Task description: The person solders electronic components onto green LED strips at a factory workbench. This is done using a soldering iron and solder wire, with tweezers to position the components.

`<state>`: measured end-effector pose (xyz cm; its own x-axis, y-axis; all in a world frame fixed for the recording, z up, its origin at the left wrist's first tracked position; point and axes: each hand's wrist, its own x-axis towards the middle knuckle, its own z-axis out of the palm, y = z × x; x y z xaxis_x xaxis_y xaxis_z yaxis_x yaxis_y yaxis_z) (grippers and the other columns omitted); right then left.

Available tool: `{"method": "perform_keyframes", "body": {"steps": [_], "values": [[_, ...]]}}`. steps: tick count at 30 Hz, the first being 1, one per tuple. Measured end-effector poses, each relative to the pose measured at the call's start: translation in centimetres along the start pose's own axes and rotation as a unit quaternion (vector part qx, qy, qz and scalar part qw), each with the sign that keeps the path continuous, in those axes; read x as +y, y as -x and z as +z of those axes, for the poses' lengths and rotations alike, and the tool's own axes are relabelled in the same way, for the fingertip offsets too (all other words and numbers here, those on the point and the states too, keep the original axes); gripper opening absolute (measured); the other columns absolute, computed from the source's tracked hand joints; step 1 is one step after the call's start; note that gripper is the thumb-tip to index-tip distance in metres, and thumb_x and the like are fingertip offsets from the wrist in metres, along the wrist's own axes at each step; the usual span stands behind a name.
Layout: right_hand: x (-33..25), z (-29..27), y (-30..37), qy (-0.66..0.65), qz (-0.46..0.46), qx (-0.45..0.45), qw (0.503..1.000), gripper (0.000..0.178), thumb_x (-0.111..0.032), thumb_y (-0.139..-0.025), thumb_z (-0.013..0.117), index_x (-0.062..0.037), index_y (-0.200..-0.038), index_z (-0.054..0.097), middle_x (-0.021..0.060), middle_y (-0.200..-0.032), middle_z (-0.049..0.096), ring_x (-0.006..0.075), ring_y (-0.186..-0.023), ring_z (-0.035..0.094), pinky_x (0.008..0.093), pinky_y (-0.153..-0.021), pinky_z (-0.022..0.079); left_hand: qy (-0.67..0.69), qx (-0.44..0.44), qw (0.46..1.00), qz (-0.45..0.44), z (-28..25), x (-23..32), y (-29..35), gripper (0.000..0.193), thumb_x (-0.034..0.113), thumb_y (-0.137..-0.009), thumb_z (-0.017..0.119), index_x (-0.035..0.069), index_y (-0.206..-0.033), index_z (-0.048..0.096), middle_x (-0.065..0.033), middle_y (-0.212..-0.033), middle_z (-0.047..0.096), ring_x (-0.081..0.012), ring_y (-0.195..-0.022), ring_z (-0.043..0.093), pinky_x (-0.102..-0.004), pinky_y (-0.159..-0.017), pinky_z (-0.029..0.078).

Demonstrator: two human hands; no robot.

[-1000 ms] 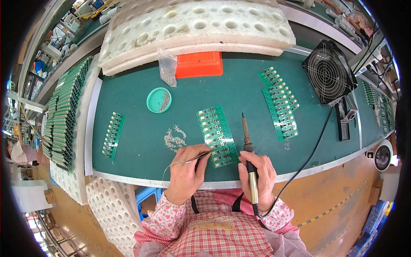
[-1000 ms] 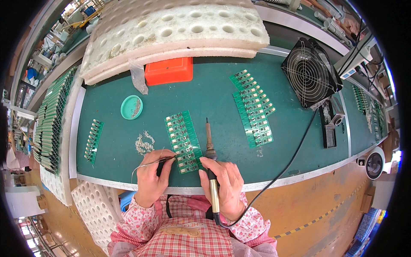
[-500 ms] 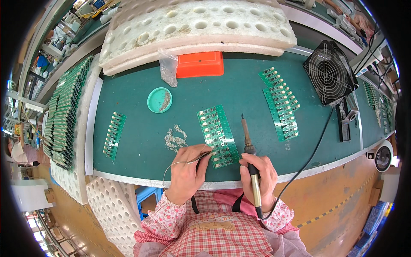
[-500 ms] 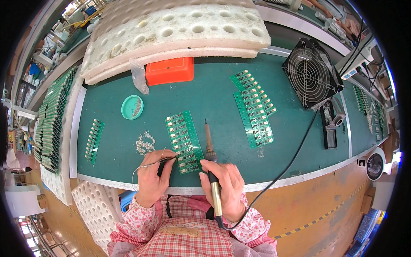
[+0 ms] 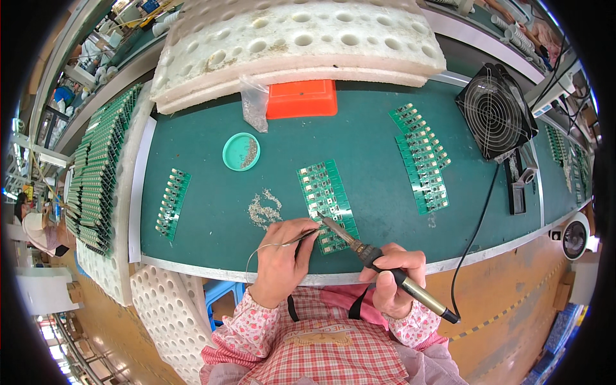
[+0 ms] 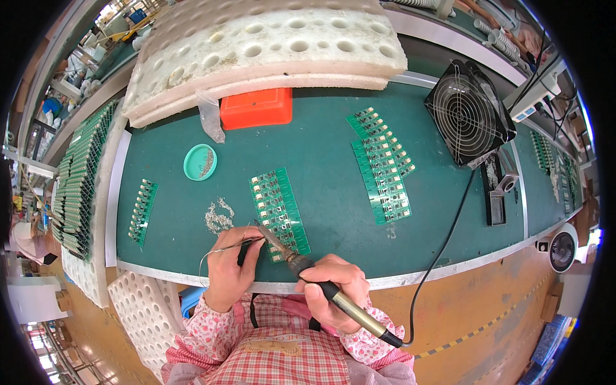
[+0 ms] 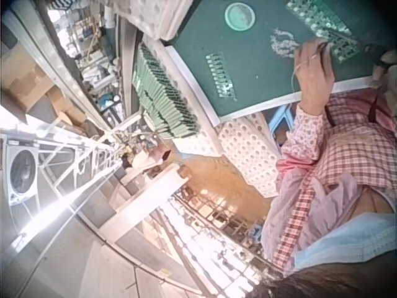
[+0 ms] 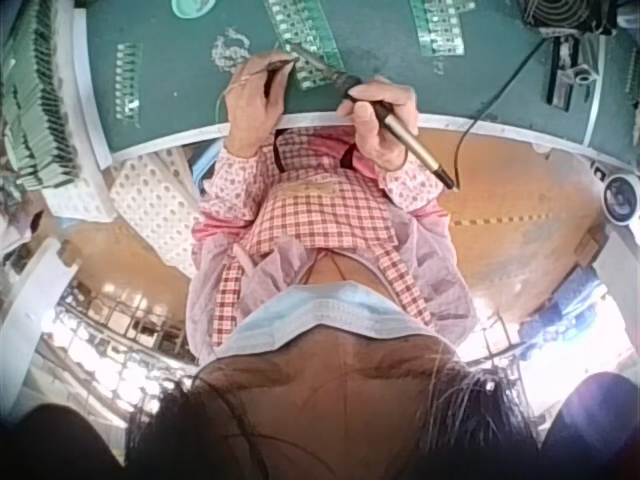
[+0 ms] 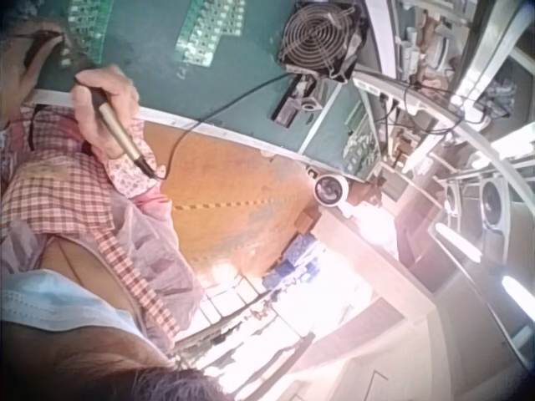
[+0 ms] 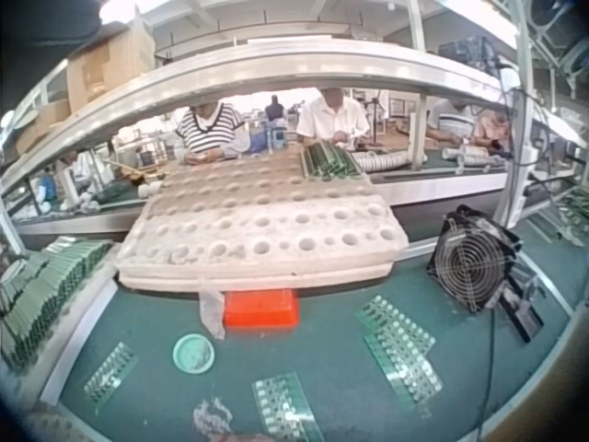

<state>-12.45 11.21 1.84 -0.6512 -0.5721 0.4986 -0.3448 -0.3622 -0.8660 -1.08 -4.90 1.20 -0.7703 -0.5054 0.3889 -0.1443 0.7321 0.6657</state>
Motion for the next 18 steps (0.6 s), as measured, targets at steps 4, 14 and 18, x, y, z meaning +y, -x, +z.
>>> {"method": "perform_keyframes", "body": {"steps": [4,14,18], "values": [[-0.23,0.08,-0.36,0.014,0.002,-0.018,1.0,0.018,-0.012,-0.093,0.068,-0.0019,-0.104,0.058,0.0075,-0.069,0.068,0.0188,-0.061,0.065,0.0324,-0.057,0.053,-0.001,-0.004,1.0,-0.02,-0.08,0.16,0.06,0.022,-0.002,-0.082,0.072,0.005,-0.103,0.068,-0.0087,-0.1,0.07,-0.0295,-0.088,0.066,-0.0379,-0.078,0.051],[-0.16,0.03,-0.29,0.018,0.005,-0.019,1.0,0.018,-0.013,-0.094,0.067,-0.0013,-0.103,0.057,0.0075,-0.068,0.068,0.0189,-0.058,0.065,0.0317,-0.056,0.053,-0.004,0.004,1.0,-0.012,0.02,0.04,0.18,0.023,-0.002,-0.082,0.072,0.005,-0.103,0.067,-0.0087,-0.099,0.071,-0.0296,-0.088,0.066,-0.0377,-0.077,0.051],[0.0,-0.36,0.4,0.044,0.044,0.02,0.998,0.012,-0.009,-0.094,0.063,-0.0011,-0.101,0.056,0.0064,-0.065,0.065,0.0157,-0.055,0.063,0.0285,-0.053,0.051,0.0,-0.001,1.0,-0.002,0.05,0.01,-0.08,0.021,-0.006,-0.081,0.071,0.002,-0.1,0.066,-0.0099,-0.1,0.07,-0.0301,-0.085,0.065,-0.0371,-0.074,0.051]]}}
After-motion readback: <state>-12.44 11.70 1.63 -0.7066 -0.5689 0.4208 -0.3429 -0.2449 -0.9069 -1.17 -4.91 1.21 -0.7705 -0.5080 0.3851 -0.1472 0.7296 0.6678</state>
